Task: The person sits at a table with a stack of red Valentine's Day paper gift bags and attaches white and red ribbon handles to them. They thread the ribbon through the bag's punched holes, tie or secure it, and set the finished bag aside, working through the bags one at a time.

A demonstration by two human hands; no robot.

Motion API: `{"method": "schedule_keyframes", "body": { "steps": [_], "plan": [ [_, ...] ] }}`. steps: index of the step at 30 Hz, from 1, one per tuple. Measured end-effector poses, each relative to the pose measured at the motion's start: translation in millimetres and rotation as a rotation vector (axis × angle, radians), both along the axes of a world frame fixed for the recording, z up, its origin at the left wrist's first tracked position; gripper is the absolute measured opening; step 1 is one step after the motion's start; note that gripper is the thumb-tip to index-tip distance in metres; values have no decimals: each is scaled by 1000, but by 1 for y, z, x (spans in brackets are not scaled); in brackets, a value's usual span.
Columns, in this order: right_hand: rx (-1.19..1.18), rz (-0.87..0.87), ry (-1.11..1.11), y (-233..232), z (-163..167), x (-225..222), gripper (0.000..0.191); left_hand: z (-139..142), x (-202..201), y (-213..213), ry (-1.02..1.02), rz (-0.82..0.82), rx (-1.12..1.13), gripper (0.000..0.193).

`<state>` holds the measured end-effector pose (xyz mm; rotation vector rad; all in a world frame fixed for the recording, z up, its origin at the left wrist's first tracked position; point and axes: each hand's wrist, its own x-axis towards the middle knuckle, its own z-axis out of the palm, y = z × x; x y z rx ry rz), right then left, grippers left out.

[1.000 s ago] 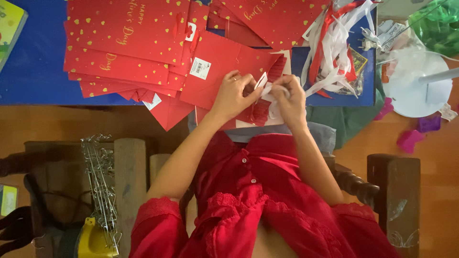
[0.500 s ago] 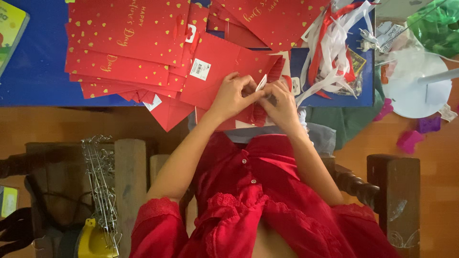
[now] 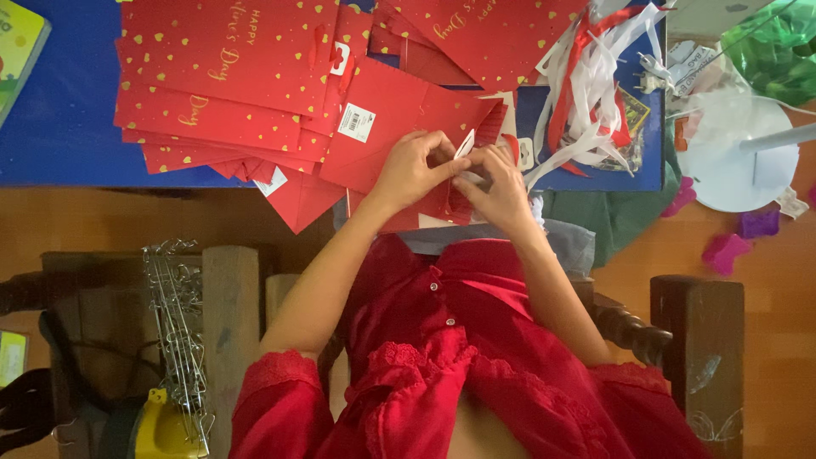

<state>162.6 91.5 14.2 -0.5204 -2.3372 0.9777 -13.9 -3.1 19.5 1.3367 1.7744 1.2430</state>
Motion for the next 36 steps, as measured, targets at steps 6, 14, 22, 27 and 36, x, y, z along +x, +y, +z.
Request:
{"method": "schedule_keyframes", "body": {
  "steps": [6,14,22,27,36],
  "plan": [
    [-96,-104,-97,-3,-4,1,16,3,3,-1,-37,-9,39,37],
    [-692,-209,-48,4,-4,3,6,6,3,-1,-27,-37,49,34],
    [-160,-68,-54,-2,-4,2,15,0,-3,0,-69,-114,-3,35],
    [-266,-102,-56,-1,-10,3,15,-6,-16,-3,-258,-263,-44,31],
    [-290,-109,-45,-2,-10,4,14,-11,-20,-3,-359,-312,-64,26]
  ]
}}
